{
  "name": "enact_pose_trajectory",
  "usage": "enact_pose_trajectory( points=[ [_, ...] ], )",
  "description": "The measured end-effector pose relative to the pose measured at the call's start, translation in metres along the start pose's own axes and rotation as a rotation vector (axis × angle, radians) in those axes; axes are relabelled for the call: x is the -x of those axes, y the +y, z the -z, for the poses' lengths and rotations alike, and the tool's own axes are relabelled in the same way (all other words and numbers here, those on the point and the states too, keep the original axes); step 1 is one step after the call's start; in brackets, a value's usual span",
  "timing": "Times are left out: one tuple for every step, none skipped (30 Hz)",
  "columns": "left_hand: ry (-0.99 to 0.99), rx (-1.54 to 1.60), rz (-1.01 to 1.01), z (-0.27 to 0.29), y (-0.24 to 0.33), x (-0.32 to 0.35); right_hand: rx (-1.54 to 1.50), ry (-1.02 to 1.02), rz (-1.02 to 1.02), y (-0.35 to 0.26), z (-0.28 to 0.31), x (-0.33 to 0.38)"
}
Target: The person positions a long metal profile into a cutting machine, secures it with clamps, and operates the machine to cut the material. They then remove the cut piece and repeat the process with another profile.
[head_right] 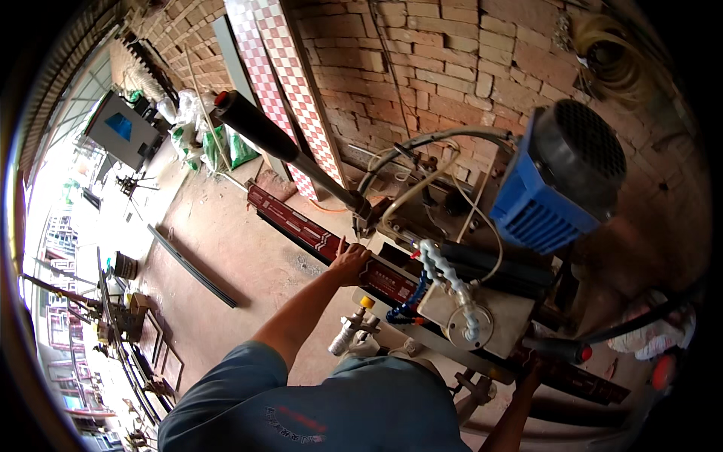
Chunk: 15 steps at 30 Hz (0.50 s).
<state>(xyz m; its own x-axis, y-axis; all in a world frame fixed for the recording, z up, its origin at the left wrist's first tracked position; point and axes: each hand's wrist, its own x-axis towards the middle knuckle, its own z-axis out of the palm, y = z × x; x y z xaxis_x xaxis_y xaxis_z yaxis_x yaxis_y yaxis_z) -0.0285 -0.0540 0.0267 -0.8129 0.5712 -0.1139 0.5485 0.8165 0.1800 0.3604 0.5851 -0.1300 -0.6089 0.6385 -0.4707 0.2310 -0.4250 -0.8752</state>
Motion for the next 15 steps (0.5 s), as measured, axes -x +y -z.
enact_pose_trajectory(
  points=[
    [0.029, 0.016, -0.008, -0.002, -0.002, 0.001, -0.194, -0.081, -0.058, 0.001, 0.006, 0.001],
    [0.061, 0.026, -0.025, -0.004, -0.002, 0.000, -0.209, -0.172, -0.102, -0.002, 0.013, -0.002],
    [0.063, 0.032, -0.031, -0.002, -0.003, 0.001, -0.217, -0.070, -0.055, -0.003, -0.003, 0.003],
    [0.065, 0.038, -0.038, 0.000, -0.004, 0.001, -0.225, 0.033, -0.008, -0.004, -0.019, 0.009],
    [0.094, 0.051, -0.047, -0.003, -0.006, 0.003, -0.073, -0.017, -0.099, -0.010, -0.007, 0.011],
    [0.064, 0.041, -0.046, -0.001, -0.006, 0.002, -0.065, -0.044, -0.115, -0.016, -0.008, 0.013],
    [0.033, 0.031, -0.045, 0.002, -0.005, 0.002, -0.057, -0.071, -0.132, -0.019, -0.010, 0.017],
    [0.004, 0.022, -0.044, 0.005, -0.005, 0.002, -0.049, -0.097, -0.148, -0.020, -0.011, 0.019],
    [0.015, 0.016, -0.052, 0.004, -0.006, 0.003, -0.047, -0.073, -0.155, -0.021, -0.012, 0.019],
    [0.021, 0.019, -0.056, 0.001, -0.007, 0.002, -0.081, -0.129, -0.108, -0.021, -0.015, 0.018],
    [0.031, 0.023, -0.062, 0.001, -0.007, 0.000, -0.115, -0.185, -0.058, -0.020, -0.015, 0.015],
    [0.040, 0.026, -0.068, 0.002, -0.008, -0.001, -0.148, -0.241, -0.008, -0.020, -0.015, 0.011],
    [0.039, 0.014, -0.073, 0.002, -0.007, 0.000, -0.143, -0.174, -0.038, -0.019, -0.012, 0.011],
    [0.050, 0.005, -0.070, -0.001, -0.011, 0.001, -0.144, -0.115, -0.073, -0.024, -0.023, 0.020],
    [0.062, 0.006, -0.070, -0.008, -0.013, 0.003, -0.137, -0.049, -0.106, -0.027, -0.025, 0.025]
  ],
)
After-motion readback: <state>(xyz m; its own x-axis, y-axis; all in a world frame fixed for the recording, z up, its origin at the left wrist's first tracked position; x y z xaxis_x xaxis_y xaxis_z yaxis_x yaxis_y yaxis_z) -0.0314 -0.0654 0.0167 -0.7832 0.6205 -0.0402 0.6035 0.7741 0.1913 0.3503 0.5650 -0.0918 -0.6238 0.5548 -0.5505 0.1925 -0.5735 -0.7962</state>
